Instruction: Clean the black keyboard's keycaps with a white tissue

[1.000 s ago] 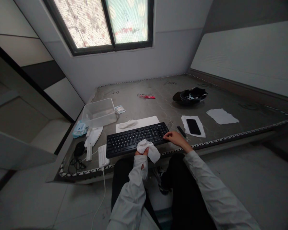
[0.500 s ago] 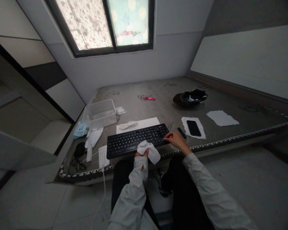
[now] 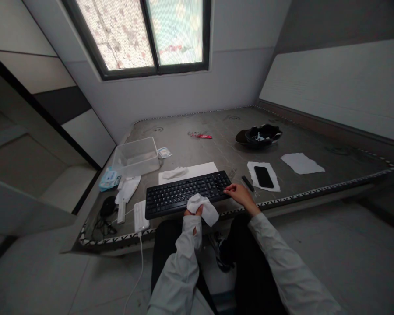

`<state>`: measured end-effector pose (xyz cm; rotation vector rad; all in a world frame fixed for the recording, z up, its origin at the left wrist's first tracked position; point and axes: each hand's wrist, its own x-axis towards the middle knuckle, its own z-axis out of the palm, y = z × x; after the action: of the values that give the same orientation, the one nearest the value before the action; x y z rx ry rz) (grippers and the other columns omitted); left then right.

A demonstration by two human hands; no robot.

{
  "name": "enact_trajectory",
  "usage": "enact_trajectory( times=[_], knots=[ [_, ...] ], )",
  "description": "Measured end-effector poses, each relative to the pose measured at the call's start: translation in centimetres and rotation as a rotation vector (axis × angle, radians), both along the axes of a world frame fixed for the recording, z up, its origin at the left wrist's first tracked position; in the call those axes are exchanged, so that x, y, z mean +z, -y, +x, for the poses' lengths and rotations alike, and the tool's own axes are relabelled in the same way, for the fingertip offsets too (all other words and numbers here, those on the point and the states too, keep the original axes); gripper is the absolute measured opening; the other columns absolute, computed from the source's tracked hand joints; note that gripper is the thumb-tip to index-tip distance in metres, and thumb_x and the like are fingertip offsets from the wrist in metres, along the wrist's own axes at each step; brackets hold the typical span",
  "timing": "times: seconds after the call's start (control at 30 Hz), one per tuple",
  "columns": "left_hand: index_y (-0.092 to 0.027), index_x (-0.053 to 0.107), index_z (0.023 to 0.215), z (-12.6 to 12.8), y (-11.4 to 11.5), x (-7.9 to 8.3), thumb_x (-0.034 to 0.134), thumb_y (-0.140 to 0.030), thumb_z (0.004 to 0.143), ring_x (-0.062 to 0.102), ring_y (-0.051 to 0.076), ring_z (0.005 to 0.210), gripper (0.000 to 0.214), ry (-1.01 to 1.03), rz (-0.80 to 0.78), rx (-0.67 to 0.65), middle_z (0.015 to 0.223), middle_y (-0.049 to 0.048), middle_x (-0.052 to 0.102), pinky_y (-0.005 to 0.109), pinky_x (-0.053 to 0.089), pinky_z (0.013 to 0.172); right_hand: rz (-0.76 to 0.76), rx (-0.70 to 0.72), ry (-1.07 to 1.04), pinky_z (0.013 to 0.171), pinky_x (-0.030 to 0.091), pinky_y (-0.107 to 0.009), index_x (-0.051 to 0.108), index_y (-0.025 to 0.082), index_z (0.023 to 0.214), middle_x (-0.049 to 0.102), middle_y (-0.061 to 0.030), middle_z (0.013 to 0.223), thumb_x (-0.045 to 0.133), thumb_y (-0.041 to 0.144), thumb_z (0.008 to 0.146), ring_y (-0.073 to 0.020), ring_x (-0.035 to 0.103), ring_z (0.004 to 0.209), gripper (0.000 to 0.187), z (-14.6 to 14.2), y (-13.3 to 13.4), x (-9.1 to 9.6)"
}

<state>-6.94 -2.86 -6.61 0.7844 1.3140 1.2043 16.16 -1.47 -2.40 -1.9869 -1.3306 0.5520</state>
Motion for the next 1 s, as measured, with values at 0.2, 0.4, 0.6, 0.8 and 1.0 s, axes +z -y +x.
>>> enact_trajectory(
  times=[0.2, 0.4, 0.6, 0.8, 1.0],
  knots=[
    [-0.014, 0.072, 0.088, 0.1, -0.1, -0.4, 0.086, -0.04, 0.049, 0.07, 0.03, 0.087, 0.049, 0.046, 0.024, -0.008, 0.088, 0.0114, 0.075, 0.039, 0.055, 0.08, 0.013, -0.013, -0.008, 0.061, 0.043, -0.026, 0.07, 0.021, 0.073, 0.069, -0.0024, 0.07, 0.07, 0.033, 0.068, -0.0177, 0.063, 0.067, 0.013, -0.2, 0.0, -0.5],
    [-0.02, 0.072, 0.075, 0.6, 1.1, 1.6, 0.08, -0.019, 0.055, 0.068, 0.028, 0.082, 0.022, -0.215, 0.163, -0.039, 0.075, 0.0064, 0.07, 0.034, 0.052, 0.077, 0.074, -0.089, 0.045, 0.071, 0.045, -0.03, 0.07, 0.023, 0.082, 0.067, -0.0036, 0.08, 0.073, 0.036, 0.064, -0.021, 0.062, 0.08, 0.023, -0.2, -0.1, -1.4],
    [-0.03, 0.075, 0.101, 2.0, 2.0, 3.0, 0.069, -0.011, 0.06, 0.061, 0.021, 0.074, 0.045, -0.642, 0.487, -0.321, 0.084, 0.0044, 0.066, 0.029, 0.046, 0.076, 0.123, -0.141, -0.121, 0.083, 0.045, -0.035, 0.063, 0.021, 0.087, 0.066, -0.007, 0.095, 0.074, 0.035, 0.06, -0.0239, 0.061, 0.096, 0.033, 0.3, 0.1, -2.5],
    [-0.036, 0.044, 0.14, 4.0, 1.0, 3.9, 0.062, -0.018, 0.073, 0.061, 0.023, 0.075, 0.072, -1.096, 0.493, -0.598, 0.094, 0.0072, 0.064, 0.029, 0.044, 0.069, 0.148, -0.114, -0.282, 0.084, 0.045, -0.035, 0.058, 0.022, 0.085, 0.067, -0.0061, 0.096, 0.072, 0.033, 0.059, -0.024, 0.061, 0.098, 0.031, 0.3, -0.1, -2.6],
    [-0.036, 0.039, 0.142, 5.7, 0.7, 4.1, 0.059, -0.024, 0.081, 0.062, 0.021, 0.075, 0.066, -1.142, 0.402, -0.628, 0.095, 0.0083, 0.062, 0.028, 0.044, 0.071, 0.16, -0.081, -0.309, 0.084, 0.045, -0.035, 0.057, 0.021, 0.087, 0.065, -0.006, 0.094, 0.072, 0.038, 0.06, -0.0236, 0.06, 0.095, 0.035, 0.5, 0.0, -2.8]
  ],
)
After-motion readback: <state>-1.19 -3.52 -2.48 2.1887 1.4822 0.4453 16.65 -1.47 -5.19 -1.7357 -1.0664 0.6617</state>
